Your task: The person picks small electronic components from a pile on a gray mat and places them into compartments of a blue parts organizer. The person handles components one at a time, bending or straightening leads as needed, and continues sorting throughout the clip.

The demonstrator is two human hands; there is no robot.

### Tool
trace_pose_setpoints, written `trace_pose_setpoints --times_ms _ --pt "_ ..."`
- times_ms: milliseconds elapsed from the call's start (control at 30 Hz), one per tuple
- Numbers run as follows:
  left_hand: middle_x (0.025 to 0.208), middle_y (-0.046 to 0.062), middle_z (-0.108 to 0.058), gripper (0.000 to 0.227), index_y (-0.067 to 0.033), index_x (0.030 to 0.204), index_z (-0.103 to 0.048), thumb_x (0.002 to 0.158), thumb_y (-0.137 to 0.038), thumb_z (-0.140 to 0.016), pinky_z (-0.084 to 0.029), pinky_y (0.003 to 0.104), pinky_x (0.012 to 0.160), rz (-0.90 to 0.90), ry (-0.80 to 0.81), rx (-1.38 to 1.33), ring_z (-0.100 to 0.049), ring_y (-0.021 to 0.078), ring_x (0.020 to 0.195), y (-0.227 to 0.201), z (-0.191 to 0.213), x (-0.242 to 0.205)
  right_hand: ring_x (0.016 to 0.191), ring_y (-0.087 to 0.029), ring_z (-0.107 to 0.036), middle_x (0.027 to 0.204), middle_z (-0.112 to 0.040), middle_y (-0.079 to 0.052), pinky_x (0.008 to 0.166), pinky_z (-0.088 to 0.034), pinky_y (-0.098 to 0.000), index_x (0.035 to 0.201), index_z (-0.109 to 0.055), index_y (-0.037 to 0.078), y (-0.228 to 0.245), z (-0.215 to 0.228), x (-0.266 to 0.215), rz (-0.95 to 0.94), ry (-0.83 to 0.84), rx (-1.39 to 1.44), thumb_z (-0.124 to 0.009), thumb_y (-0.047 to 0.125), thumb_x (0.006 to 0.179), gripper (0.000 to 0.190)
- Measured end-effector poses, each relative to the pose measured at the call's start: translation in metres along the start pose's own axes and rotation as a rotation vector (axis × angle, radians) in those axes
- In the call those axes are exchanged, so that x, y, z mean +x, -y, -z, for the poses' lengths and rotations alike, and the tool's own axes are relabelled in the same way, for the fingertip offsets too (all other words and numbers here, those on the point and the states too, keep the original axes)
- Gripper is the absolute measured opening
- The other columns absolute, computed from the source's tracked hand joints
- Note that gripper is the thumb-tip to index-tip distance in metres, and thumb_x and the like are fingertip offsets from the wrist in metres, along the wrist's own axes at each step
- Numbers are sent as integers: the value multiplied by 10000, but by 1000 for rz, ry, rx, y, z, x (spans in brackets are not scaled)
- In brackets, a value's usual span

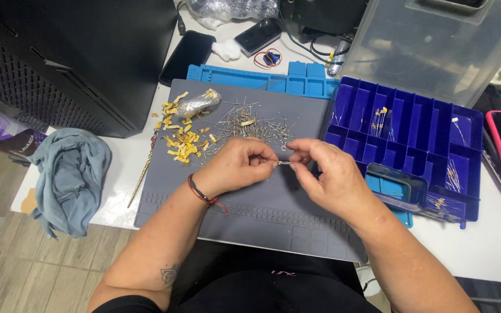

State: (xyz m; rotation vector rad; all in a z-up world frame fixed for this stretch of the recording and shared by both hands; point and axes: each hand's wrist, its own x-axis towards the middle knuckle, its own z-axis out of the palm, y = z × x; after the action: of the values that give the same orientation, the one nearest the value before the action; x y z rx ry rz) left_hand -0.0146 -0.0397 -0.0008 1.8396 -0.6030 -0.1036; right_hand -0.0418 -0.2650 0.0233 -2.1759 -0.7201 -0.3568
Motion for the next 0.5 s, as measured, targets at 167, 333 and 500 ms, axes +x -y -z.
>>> trace_pose_setpoints --times_ms 167,333,500 --pt "667 82 -660 78 -53 848 -781 794 -92 -740 -519 272 554 5 0 0 -609 122 628 -2 0 1 749 -246 -729 823 -768 -49 650 -570 -344 1078 -713 81 0 2 0 -38 7 -1 -739 28 838 247" --pt "676 88 -655 72 -50 865 -781 816 -87 -744 -506 274 568 0 15 -21 -600 122 645 0 3 0 760 -266 -727 842 -765 -85 633 -570 -357 1099 -695 57 3 6 -1 -84 28 0 -736 12 824 281" --pt "678 82 -663 66 -46 876 -793 836 -64 -744 -490 243 573 -6 4 -63 -580 100 652 0 4 0 755 -262 -715 836 -749 -85 617 -569 -343 1106 -689 60 2 9 -1 -88 46 -5 -723 17 838 274"
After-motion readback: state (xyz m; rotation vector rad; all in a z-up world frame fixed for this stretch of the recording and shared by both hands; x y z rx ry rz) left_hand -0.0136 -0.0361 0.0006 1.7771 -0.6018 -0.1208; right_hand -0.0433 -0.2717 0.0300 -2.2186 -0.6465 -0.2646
